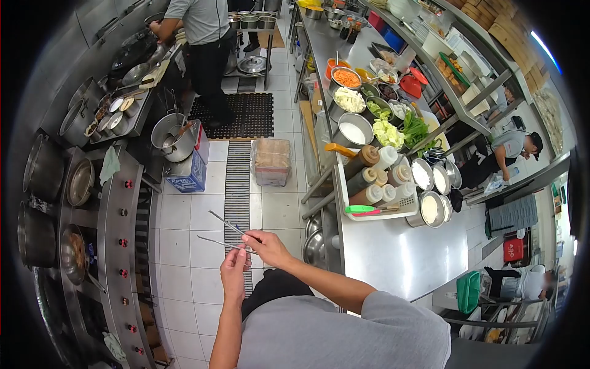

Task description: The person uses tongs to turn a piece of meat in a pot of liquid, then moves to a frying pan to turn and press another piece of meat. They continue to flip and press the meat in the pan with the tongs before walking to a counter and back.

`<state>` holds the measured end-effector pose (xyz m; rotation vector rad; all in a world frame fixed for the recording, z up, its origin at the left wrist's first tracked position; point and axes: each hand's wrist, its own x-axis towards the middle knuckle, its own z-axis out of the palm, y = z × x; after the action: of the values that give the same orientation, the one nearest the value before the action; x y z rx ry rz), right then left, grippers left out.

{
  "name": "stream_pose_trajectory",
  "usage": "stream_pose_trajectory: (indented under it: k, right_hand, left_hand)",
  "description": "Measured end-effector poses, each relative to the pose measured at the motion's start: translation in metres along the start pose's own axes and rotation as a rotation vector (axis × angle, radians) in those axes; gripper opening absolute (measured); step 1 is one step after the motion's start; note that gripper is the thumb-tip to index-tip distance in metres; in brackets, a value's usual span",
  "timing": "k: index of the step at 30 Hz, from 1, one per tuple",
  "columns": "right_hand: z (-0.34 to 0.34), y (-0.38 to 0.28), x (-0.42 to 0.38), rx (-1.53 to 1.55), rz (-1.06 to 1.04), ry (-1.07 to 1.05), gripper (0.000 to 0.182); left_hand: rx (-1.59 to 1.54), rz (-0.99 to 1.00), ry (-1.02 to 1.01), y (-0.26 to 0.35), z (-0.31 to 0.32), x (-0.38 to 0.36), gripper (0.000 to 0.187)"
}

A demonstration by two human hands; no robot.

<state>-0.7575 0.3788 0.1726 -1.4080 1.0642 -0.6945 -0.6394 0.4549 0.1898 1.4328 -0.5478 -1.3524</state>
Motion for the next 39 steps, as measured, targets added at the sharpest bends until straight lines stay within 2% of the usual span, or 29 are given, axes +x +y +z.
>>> stream_pose_trajectory:
  k: [7, 10, 17, 19, 21, 23, 25, 26, 28, 30, 32, 34, 36, 39]
  right_hand:
    - [-0.010, 0.012, -0.001, -0.071, -0.058, 0.068, 0.034]
    - [-0.019, 0.012, 0.001, -0.105, -0.058, -0.008, 0.035]
    - [-0.028, -0.007, 0.004, -0.187, 0.003, -0.297, 0.054]
    - [-0.023, -0.004, 0.008, -0.271, -0.240, -0.325, 0.063]
    - [-0.017, -0.005, 0.013, -0.305, -0.227, -0.394, 0.065]
    - [-0.002, -0.010, 0.020, -0.338, -0.230, -0.480, 0.066]
    - [0.014, -0.016, 0.022, -0.354, -0.092, -0.361, 0.064]
    - [0.023, -0.017, 0.024, -0.358, -0.109, -0.428, 0.064]
    - [0.042, -0.020, 0.031, -0.362, -0.090, -0.345, 0.060]
    - [0.062, -0.031, 0.039, -0.391, -0.117, -0.363, 0.057]
    - [0.085, -0.041, 0.049, -0.414, -0.149, -0.366, 0.054]
    - [0.106, -0.052, 0.062, -0.500, -0.290, -0.321, 0.050]
    - [0.128, -0.066, 0.074, -0.558, -0.353, -0.339, 0.051]
    - [0.165, -0.081, 0.093, -0.638, -0.491, -0.354, 0.049]
  left_hand:
    - [0.005, -0.052, 0.040, -0.009, 0.014, 0.009, 0.024]
    - [-0.001, -0.041, 0.052, -0.013, 0.017, 0.012, 0.023]
    - [0.020, -0.017, 0.117, -0.022, 0.006, 0.020, 0.024]
    - [-0.012, -0.037, 0.127, -0.023, 0.001, 0.018, 0.024]
    - [-0.062, -0.006, 0.172, -0.025, -0.005, 0.016, 0.026]
    - [-0.129, 0.044, 0.176, -0.021, -0.013, 0.014, 0.028]
    - [-0.196, 0.080, 0.262, -0.023, -0.023, 0.016, 0.027]
    - [-0.174, 0.085, 0.256, -0.029, -0.030, 0.022, 0.027]
    - [-0.170, 0.102, 0.290, -0.031, -0.047, 0.030, 0.027]
    - [-0.144, 0.131, 0.273, -0.027, -0.065, 0.035, 0.028]
    - [-0.143, 0.160, 0.301, -0.010, -0.086, 0.030, 0.030]
    - [-0.216, 0.208, 0.243, 0.008, -0.108, 0.025, 0.031]
    - [-0.282, 0.307, 0.233, -0.004, -0.136, 0.032, 0.032]
    - [-0.217, 0.202, 0.256, -0.004, -0.186, 0.016, 0.034]
